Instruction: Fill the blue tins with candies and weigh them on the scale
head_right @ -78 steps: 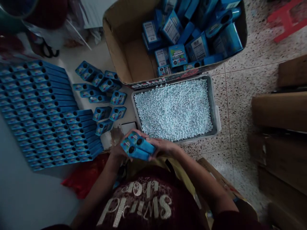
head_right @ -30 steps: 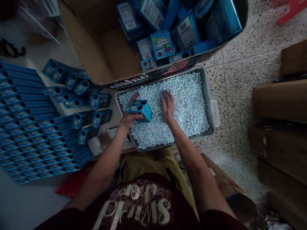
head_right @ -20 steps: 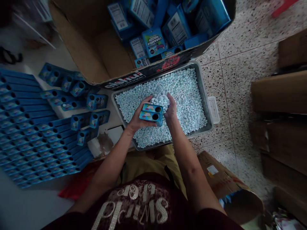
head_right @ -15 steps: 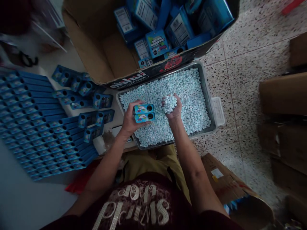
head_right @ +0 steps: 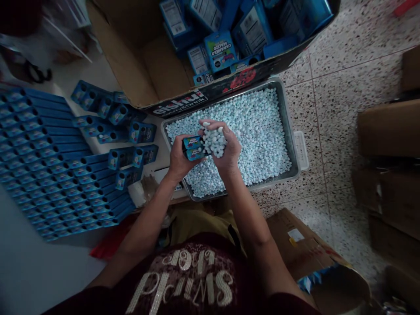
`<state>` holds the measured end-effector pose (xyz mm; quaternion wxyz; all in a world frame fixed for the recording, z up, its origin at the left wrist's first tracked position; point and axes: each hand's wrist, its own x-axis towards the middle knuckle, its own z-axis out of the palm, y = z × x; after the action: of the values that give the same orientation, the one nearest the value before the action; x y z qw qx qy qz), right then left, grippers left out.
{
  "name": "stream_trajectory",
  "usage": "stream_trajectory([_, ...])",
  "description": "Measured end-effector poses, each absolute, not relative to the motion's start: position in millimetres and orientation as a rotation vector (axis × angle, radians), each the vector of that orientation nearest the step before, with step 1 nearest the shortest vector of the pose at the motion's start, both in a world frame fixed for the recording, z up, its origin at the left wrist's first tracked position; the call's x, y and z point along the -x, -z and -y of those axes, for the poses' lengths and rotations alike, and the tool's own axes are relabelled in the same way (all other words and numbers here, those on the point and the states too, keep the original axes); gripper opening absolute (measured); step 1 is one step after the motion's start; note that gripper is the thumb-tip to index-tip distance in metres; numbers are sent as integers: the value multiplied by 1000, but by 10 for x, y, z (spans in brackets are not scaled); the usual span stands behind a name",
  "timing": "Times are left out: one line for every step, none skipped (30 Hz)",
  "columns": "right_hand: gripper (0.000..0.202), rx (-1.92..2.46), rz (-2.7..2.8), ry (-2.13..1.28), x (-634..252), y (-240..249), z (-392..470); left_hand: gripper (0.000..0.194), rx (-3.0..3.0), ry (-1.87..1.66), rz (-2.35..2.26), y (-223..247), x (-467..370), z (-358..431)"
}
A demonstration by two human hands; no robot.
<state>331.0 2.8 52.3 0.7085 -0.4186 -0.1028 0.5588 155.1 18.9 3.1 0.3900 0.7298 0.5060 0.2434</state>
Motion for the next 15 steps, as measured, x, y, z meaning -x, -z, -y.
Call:
stream_trajectory([45,949,271,-1228,-3304,-533,-40,83,-1864,-611,-1277,-59,-1546,-196])
stream_trajectory([47,966,309,-1218,-3299,-547,-52,82,-1871,-605,-1267,-85,-1538,-203])
stream_trajectory([48,979,341,-1210,-3294,-564,-64,80,-1877,-601,-1257,-110,-1529,-210])
stream_trajectory([49,986,369,-1203,-3289,-582,-77,79,-1885,-598,-1246,-130,-1517,-217])
stream_trajectory([50,987,393,-1192,-3282,-599,-90,78,-1893,-596,-1236,-146,-1503,-222])
stream_trajectory([51,985,418,-1180,-3274,-614,-102,78,-1904,-593,-1225,-156,-1489,-227])
stream_trajectory([52,982,444,-1164,-3264,-625,-111,78,-1915,-591,-1214,-158,-1474,-230])
stream_trajectory([53,982,471,-1153,-3251,-634,-117,78,-1924,-594,-1204,-152,-1461,-232])
stream_trajectory([54,985,497,-1145,-3232,-640,-118,78,-1932,-601,-1198,-137,-1452,-234])
stream_trajectory([56,994,522,-1141,-3209,-644,-115,78,-1938,-613,-1195,-115,-1448,-236])
stream_trajectory([58,1006,545,-1138,-3181,-645,-104,78,-1944,-632,-1196,-87,-1450,-241])
stream_trajectory([59,1018,570,-1136,-3150,-642,-87,77,-1954,-658,-1202,-57,-1457,-248])
stream_trajectory([60,1028,603,-1129,-3120,-636,-61,76,-1969,-686,-1212,-29,-1469,-261])
stream_trajectory([60,1039,648,-1122,-3098,-623,-25,74,-1990,-707,-1221,-6,-1483,-278])
stream_trajectory([60,1062,701,-1118,-3090,-604,22,73,-2013,-719,-1229,7,-1494,-300])
